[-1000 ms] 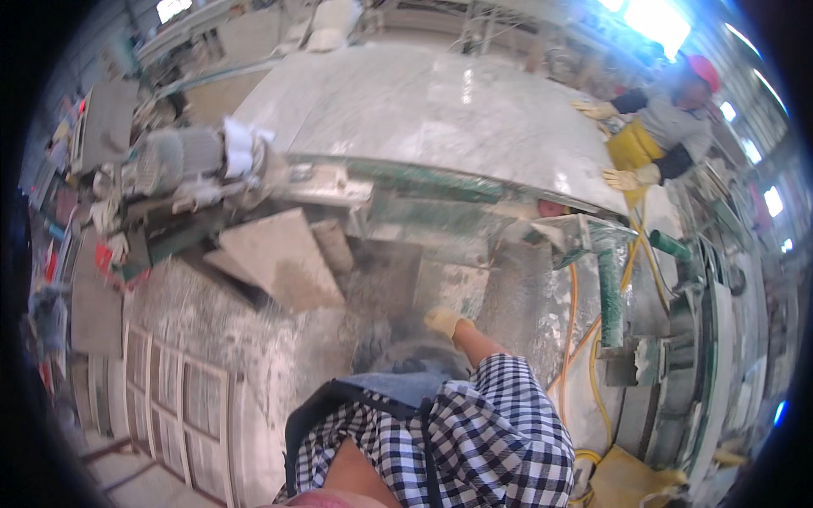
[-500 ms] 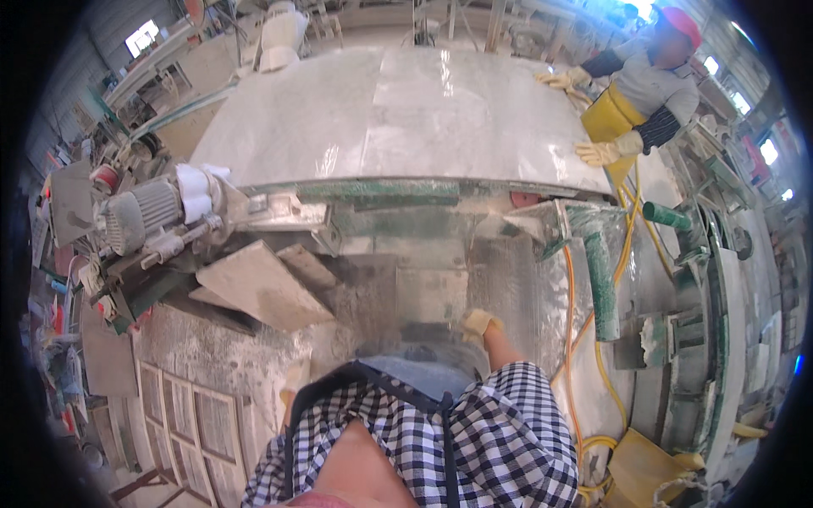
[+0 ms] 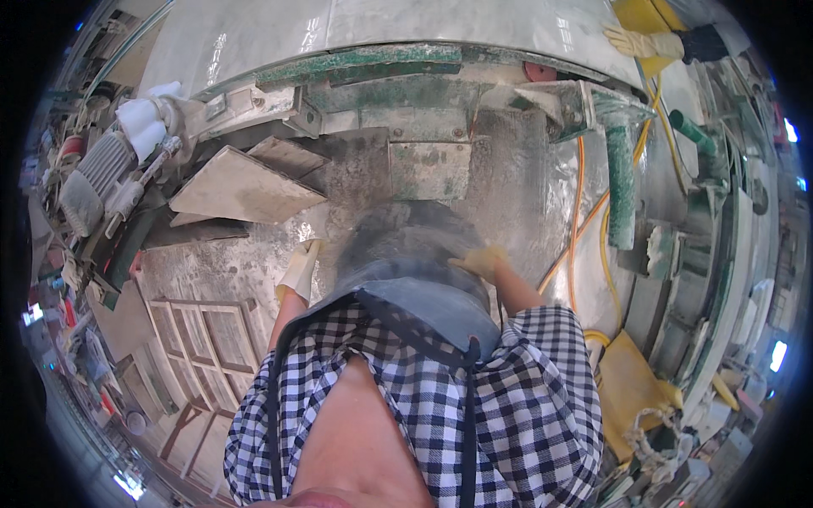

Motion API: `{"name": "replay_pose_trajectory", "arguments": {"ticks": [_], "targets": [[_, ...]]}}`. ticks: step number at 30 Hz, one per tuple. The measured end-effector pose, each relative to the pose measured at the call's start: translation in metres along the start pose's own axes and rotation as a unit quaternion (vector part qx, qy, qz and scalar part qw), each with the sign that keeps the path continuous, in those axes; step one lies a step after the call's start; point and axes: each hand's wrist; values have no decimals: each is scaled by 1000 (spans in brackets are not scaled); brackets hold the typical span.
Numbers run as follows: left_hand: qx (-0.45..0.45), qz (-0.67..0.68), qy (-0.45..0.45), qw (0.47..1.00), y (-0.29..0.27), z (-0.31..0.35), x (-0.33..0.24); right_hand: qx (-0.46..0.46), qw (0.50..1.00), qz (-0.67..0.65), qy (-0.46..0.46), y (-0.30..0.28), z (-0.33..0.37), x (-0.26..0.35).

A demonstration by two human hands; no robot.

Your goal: The person repeatedly wipes and polishes large white stone slabs on a machine using a white cloth. They lift, rotate, and reposition the slabs while wiping different areas. A coworker assists by holding and moving the slabs at times.

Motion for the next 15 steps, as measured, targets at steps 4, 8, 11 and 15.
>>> {"name": "replay_pose_trajectory", "arguments": {"ticks": [4, 8, 11, 15], "targets": [[21, -51, 16, 998, -43, -24, -7, -99, 993, -63, 18, 40, 73, 23], [47, 7, 143, 989, -88, -66, -75, 98, 932, -346, 38, 29, 124, 56], [64, 84, 225, 969, -105, -111, -166, 85, 949, -301, 35, -12, 165, 70], [31, 39, 391, 919, -115, -160, -282, -157, 925, -345, 21, -96, 190, 53]]}}
Point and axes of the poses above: each hand's wrist, its own z-axis away from the middle knuckle, its own y-axis out of the palm, x = y × z, and after that the axes turned 4 degrees about x, right-handed
